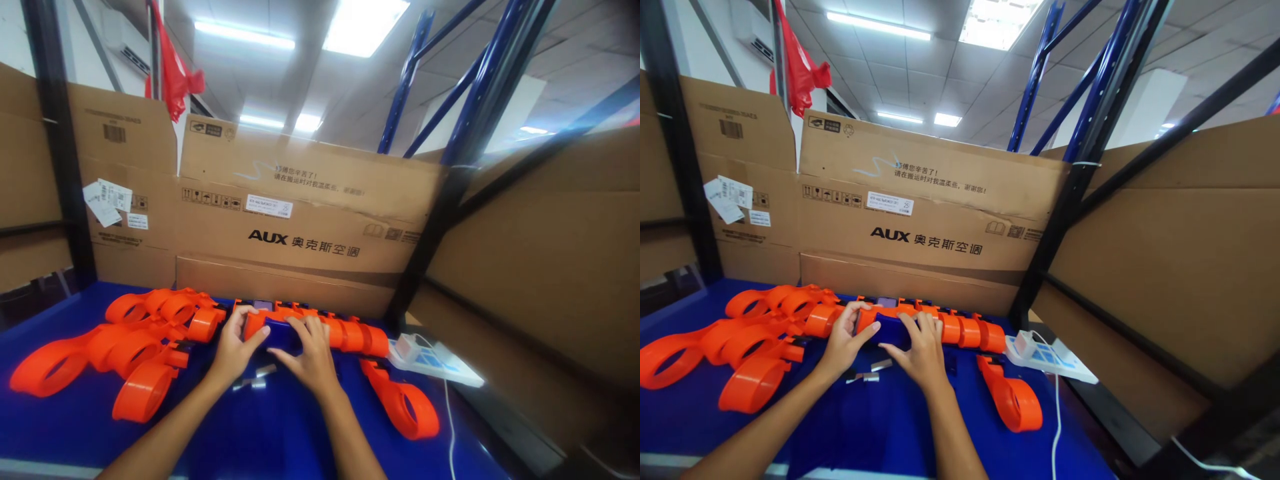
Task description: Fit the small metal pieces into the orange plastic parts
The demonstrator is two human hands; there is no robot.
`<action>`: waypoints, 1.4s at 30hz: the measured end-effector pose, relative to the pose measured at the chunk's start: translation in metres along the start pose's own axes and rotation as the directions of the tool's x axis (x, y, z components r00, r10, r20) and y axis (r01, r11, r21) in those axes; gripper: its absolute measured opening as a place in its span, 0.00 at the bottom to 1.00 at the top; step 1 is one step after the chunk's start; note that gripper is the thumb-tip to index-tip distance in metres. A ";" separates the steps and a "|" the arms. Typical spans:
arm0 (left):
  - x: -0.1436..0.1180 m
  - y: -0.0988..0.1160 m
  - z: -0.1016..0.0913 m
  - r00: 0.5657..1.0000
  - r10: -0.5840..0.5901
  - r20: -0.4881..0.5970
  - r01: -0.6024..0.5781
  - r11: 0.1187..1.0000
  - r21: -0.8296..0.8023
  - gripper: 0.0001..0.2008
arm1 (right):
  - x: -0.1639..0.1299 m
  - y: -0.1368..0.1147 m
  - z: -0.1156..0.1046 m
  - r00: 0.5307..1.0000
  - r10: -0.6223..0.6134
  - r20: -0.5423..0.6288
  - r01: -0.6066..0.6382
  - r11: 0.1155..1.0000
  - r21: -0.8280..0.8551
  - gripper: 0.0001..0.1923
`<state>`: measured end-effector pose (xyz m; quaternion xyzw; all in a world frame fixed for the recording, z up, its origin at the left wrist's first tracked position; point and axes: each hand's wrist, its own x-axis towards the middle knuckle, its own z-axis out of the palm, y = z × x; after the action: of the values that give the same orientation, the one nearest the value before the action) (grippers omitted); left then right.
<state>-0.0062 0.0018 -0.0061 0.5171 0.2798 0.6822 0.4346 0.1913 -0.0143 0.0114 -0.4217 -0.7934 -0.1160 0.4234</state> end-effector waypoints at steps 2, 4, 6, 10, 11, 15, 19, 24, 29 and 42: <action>0.000 0.000 -0.001 1.000 -0.013 -0.013 0.013 1.000 -0.020 0.20 | 0.000 0.000 0.001 1.000 0.003 0.001 -0.003 1.000 -0.001 0.31; 0.001 0.000 -0.001 1.000 -0.019 -0.025 0.018 0.999 -0.030 0.20 | 0.000 -0.001 0.001 1.000 0.009 -0.002 -0.009 1.000 -0.001 0.31; 0.001 -0.002 -0.001 0.999 -0.021 -0.035 0.020 0.999 -0.030 0.20 | 0.000 -0.002 0.001 1.000 0.012 -0.004 -0.012 1.000 0.007 0.31; 0.002 -0.003 0.000 0.999 -0.019 -0.029 0.019 1.000 -0.010 0.20 | -0.001 -0.004 0.001 0.999 0.040 -0.015 -0.040 0.999 0.032 0.32; 0.002 -0.003 0.001 1.000 -0.018 -0.019 0.018 1.000 -0.005 0.21 | -0.001 -0.005 0.001 0.998 0.055 -0.022 -0.054 0.998 0.044 0.33; 0.001 0.001 0.002 0.997 -0.035 0.066 0.039 0.997 -0.059 0.24 | 0.001 -0.004 0.000 0.988 0.148 -0.047 -0.137 0.974 0.178 0.34; -0.005 0.003 0.004 0.983 -0.084 0.166 0.112 0.980 -0.164 0.26 | 0.003 0.001 0.002 0.969 0.247 0.028 -0.232 0.854 0.465 0.21; -0.009 0.007 0.009 0.965 -0.091 0.244 0.142 0.969 -0.200 0.27 | 0.002 0.005 0.008 0.895 0.368 0.253 -0.435 0.585 0.684 0.29; -0.006 0.004 0.008 0.977 -0.093 0.190 0.118 0.985 -0.127 0.23 | 0.002 0.000 0.011 0.831 0.398 0.390 -0.542 0.419 0.728 0.30; 0.009 -0.008 -0.001 0.964 -0.208 -0.163 0.188 0.973 -0.134 0.23 | 0.004 -0.015 -0.003 0.958 0.137 0.251 -0.285 0.516 0.808 0.30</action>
<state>-0.0056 0.0135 -0.0094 0.3978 0.3269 0.6935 0.5039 0.1802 -0.0231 0.0184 -0.2693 -0.7249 0.3619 0.5207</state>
